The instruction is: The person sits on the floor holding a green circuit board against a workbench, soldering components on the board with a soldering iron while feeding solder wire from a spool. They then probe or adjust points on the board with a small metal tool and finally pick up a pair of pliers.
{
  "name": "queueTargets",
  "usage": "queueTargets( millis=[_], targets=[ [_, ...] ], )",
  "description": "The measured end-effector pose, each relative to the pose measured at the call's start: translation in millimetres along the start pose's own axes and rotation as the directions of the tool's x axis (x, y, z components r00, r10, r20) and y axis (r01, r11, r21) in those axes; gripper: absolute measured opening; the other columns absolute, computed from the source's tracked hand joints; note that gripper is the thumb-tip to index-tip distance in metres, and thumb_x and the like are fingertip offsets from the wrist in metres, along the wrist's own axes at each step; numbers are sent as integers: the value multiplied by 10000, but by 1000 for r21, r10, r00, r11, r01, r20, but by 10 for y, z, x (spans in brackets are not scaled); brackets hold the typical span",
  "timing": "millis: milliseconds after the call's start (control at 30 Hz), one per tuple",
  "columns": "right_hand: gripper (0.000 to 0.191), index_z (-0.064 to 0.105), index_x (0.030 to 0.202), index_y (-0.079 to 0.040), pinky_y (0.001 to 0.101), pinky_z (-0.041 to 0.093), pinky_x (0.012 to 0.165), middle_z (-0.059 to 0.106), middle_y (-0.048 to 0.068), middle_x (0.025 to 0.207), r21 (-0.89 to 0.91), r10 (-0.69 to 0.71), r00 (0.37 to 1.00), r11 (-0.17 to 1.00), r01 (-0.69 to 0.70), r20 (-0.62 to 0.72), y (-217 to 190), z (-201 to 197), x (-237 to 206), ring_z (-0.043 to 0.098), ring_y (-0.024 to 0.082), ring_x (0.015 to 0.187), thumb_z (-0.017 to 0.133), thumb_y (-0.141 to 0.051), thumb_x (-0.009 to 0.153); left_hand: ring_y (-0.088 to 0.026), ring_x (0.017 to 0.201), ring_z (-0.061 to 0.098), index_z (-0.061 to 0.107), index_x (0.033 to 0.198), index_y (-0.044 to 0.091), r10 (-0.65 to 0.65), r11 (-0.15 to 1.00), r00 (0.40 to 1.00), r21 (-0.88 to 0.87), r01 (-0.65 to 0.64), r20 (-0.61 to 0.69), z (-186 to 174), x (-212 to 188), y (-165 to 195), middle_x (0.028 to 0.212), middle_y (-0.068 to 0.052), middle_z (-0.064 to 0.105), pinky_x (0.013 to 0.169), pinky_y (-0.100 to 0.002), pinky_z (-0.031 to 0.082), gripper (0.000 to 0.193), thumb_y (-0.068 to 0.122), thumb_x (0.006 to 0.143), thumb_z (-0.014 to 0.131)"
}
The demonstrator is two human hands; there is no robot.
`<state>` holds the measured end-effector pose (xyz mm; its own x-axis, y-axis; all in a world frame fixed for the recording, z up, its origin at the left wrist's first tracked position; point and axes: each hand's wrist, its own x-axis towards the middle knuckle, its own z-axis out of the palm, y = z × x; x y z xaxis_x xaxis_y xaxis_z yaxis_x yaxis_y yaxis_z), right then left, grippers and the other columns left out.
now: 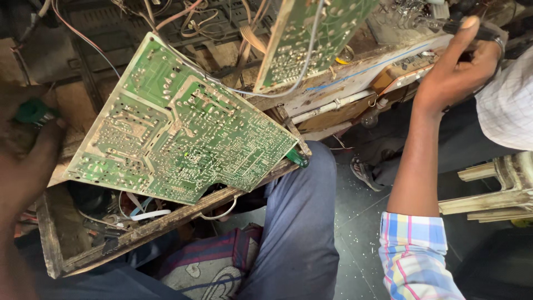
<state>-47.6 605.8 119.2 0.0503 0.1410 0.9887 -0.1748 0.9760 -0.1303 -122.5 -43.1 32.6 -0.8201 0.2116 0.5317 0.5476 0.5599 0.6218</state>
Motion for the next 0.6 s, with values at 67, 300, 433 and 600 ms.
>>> queueTargets(
  millis=[67,300,433,600],
  targets=[
    [481,468,876,-15,402,375,620,411,67,749,-77,-19,1000,997,20,24,13,2,-36,416,186,667,657,-298,1216,-242,965,679,570,1424,-26,-187,982,982,-26,188,37,39,-35,-135,1118,-190,672,828,-360,565,344,115,1110,566],
    [286,621,1053,27,330,595,595,707,106,940,346,458,830,759,-552,319,-47,129,-154,703,164,731,651,-226,1184,-249,975,687,654,1317,-11,-355,928,935,111,355,-23,-208,-285,165,1093,-174,702,832,-384,549,354,268,1169,494],
    [109,679,1112,31,295,498,558,739,153,923,367,626,475,305,-879,618,-219,106,-203,671,173,681,667,-77,1112,-247,963,697,656,1292,-11,-94,995,993,49,91,67,-411,-719,957,1084,-169,708,825,-377,558,328,247,1150,511],
    [150,673,1076,62,321,494,582,715,175,936,192,191,620,847,-495,761,-542,602,-89,684,199,735,686,-48,1177,-245,949,711,659,1262,-10,420,904,867,-211,-372,268,-360,-780,2071,1073,-164,715,815,-368,570,296,221,1128,532]
  ],
)
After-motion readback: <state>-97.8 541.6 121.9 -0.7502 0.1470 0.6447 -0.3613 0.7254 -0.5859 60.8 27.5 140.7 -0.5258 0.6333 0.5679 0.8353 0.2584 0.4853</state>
